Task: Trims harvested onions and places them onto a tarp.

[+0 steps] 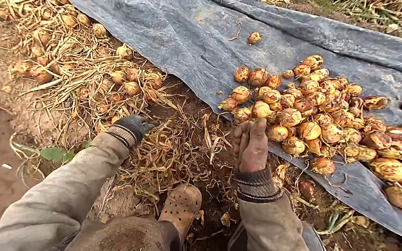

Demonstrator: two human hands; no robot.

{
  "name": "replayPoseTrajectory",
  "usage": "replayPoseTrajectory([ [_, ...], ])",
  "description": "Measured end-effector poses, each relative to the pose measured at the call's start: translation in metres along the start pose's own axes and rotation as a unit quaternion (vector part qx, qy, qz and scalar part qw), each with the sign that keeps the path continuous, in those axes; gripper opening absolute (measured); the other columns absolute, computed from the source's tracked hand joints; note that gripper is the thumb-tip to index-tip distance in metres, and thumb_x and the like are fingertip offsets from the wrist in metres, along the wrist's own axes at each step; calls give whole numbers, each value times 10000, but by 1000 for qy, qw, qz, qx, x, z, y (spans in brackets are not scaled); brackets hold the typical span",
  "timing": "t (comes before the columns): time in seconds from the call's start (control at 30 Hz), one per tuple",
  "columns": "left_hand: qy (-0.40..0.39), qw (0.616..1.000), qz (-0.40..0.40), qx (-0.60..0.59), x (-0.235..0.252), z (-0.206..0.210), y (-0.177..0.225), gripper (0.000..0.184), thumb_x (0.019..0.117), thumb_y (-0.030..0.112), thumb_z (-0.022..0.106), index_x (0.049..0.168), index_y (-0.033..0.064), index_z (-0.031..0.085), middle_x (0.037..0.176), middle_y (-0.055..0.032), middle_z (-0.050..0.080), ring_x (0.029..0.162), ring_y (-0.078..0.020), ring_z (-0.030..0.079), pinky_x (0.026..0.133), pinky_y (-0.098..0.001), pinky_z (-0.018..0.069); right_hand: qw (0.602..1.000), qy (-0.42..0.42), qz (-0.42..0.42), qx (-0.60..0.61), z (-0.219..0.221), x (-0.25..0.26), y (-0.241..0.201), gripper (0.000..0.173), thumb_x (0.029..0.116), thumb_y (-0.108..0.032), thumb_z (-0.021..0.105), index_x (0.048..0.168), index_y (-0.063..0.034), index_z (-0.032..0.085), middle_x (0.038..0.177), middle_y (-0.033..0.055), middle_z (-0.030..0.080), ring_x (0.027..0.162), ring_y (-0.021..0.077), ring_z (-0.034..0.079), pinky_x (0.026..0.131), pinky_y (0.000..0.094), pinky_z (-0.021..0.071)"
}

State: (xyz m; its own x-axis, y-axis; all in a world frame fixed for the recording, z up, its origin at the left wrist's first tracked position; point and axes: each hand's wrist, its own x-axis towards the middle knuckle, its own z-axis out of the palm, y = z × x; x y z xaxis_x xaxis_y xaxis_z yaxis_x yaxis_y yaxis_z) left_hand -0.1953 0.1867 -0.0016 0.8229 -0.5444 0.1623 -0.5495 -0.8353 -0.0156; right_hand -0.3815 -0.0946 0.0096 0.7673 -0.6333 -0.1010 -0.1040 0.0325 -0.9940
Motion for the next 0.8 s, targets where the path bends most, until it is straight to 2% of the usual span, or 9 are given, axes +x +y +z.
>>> replayPoseTrajectory([
  [0.1,-239,963,-76,-97,-11,38,-26,496,889,456,749,1315,223,647,1380,-151,605,1113,-399,669,880,-694,538,991,-75,78,-73,11,-24,31,747,1033,-685,143,856,-131,612,579,-11,491,431,123,440,413,338,436],
  [0.2,-188,969,-6,-158,-58,42,-9,376,857,74,757,1223,156,724,1442,-139,577,1272,-382,589,1010,-622,507,969,-152,121,-151,14,-40,39,798,1006,-730,143,900,-115,640,600,23,525,464,164,488,465,380,471],
  [0.27,-132,971,77,-184,-97,47,-8,255,899,27,671,1124,102,764,1357,-159,642,1254,-382,603,1034,-609,485,961,-177,123,-174,15,-43,35,804,1004,-735,143,906,-113,644,610,25,521,482,167,491,483,385,468],
  [0.37,-122,960,65,-244,-148,50,-17,228,930,121,638,1111,94,775,1230,-105,715,1155,-296,673,998,-548,531,956,-192,122,-187,16,-44,32,771,1029,-693,159,898,-108,644,606,27,515,485,172,492,487,393,469],
  [0.43,-215,923,-98,-304,-156,26,-19,245,990,294,661,1137,124,757,1104,-59,742,1038,-207,702,957,-480,558,953,-200,123,-189,17,-47,31,749,1043,-663,173,892,-106,651,615,32,517,495,181,490,494,407,456],
  [0.5,-287,884,-214,-301,-138,-4,-23,391,1021,440,608,1187,109,731,1069,-137,737,1005,-287,701,943,-562,527,951,-209,123,-194,19,-50,32,767,1037,-677,176,898,-105,667,642,49,539,527,206,503,530,448,461],
  [0.57,-268,923,-202,-190,-116,-19,-28,512,1015,586,522,1167,150,742,1036,-151,741,987,-350,705,907,-654,517,944,-227,124,-204,21,-51,32,775,1038,-679,165,909,-107,671,646,56,543,534,216,510,542,456,468],
  [0.63,-210,962,-144,-97,-86,-23,-28,505,974,595,585,1075,130,758,948,-160,741,929,-384,708,860,-679,527,936,-250,118,-219,23,-51,32,765,1046,-662,160,925,-108,674,659,53,546,552,214,520,560,450,479],
  [0.8,-247,961,-123,-34,-10,-37,18,623,933,694,568,1080,112,735,1005,-185,728,970,-410,699,827,-686,524,925,-263,101,-254,21,-51,39,787,1028,-690,136,918,-125,673,667,45,556,581,219,548,593,472,499],
])
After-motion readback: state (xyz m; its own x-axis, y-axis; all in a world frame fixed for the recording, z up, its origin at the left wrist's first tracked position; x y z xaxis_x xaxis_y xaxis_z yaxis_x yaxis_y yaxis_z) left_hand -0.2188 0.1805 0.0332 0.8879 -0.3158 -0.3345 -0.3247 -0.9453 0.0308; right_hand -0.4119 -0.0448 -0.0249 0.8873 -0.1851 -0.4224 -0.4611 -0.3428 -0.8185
